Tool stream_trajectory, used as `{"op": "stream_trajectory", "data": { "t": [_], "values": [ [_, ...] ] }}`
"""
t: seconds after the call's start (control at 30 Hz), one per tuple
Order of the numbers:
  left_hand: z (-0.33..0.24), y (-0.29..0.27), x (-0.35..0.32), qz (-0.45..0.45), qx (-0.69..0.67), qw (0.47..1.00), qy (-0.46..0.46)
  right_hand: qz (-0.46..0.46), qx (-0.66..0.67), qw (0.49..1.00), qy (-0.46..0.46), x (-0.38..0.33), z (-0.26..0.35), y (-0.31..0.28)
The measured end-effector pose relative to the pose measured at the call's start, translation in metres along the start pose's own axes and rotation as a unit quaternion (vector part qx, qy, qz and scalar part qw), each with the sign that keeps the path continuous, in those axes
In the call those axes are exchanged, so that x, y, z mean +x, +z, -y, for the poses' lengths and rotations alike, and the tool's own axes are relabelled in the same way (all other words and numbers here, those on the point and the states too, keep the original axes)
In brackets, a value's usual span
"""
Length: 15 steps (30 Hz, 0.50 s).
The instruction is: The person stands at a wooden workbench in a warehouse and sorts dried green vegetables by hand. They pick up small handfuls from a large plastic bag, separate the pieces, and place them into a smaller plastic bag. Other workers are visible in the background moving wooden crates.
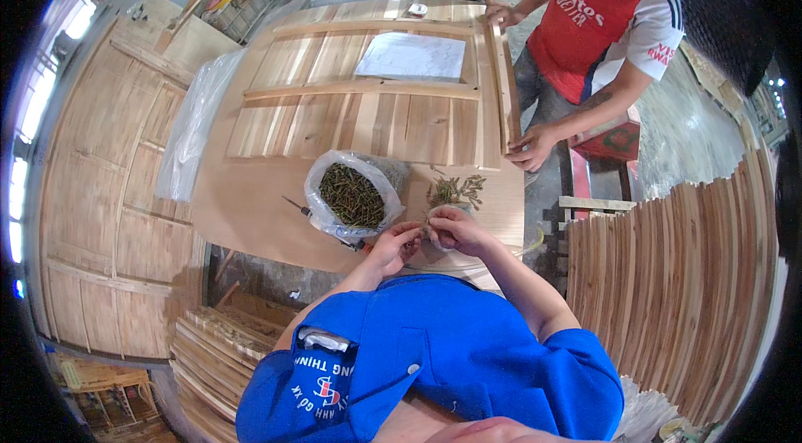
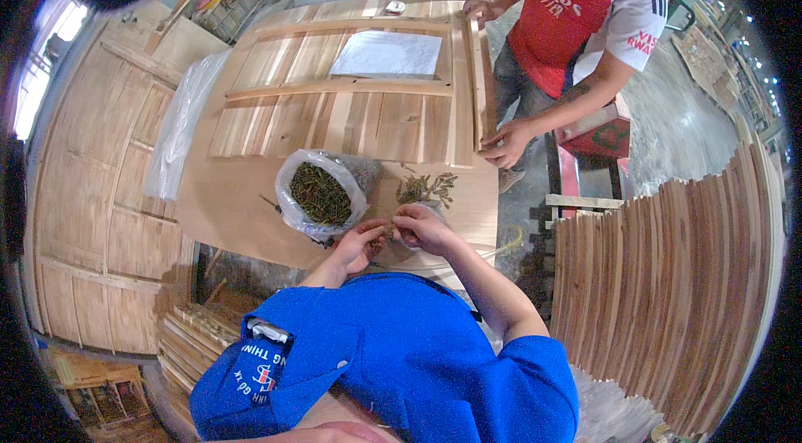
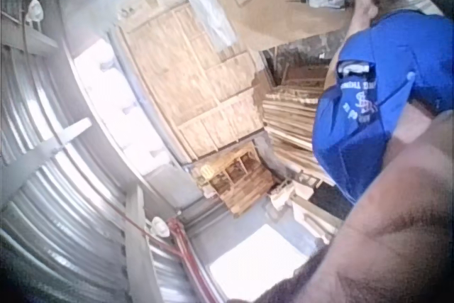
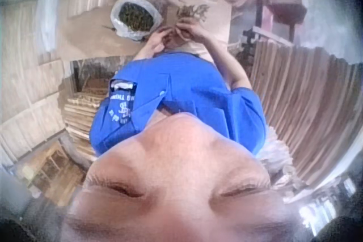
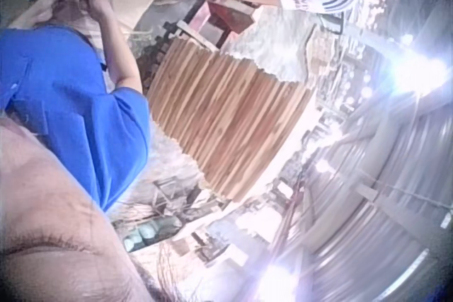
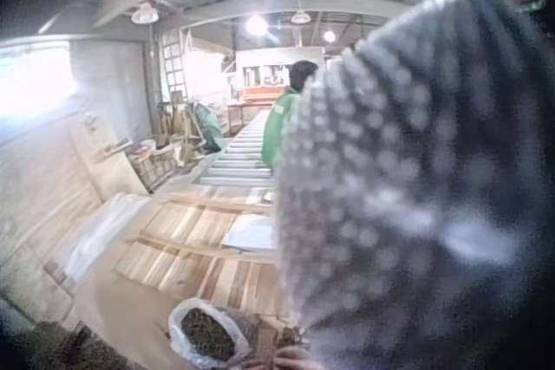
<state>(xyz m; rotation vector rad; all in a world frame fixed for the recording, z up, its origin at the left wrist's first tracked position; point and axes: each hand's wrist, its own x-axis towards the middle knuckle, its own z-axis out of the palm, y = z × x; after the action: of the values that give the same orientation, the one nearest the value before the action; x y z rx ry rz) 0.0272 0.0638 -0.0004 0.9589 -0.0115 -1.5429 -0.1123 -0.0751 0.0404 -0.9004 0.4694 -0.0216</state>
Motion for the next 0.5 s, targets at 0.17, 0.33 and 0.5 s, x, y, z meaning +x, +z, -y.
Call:
{"op": "stream_trajectory", "data": {
  "t": [0.17,0.33,0.5],
  "values": [
    [-0.008,0.019,0.01,0.008,0.062,0.998,0.003,-0.097,-0.127,0.986,-0.047,-0.017,-0.024,-0.023],
    [-0.001,0.02,0.014,0.042,0.115,0.992,-0.02,-0.09,-0.144,0.983,-0.065,-0.006,-0.031,-0.021],
    [-0.011,0.018,0.024,0.054,0.156,0.986,-0.03,-0.091,-0.262,0.954,-0.111,0.006,-0.036,-0.032]
  ]
}}
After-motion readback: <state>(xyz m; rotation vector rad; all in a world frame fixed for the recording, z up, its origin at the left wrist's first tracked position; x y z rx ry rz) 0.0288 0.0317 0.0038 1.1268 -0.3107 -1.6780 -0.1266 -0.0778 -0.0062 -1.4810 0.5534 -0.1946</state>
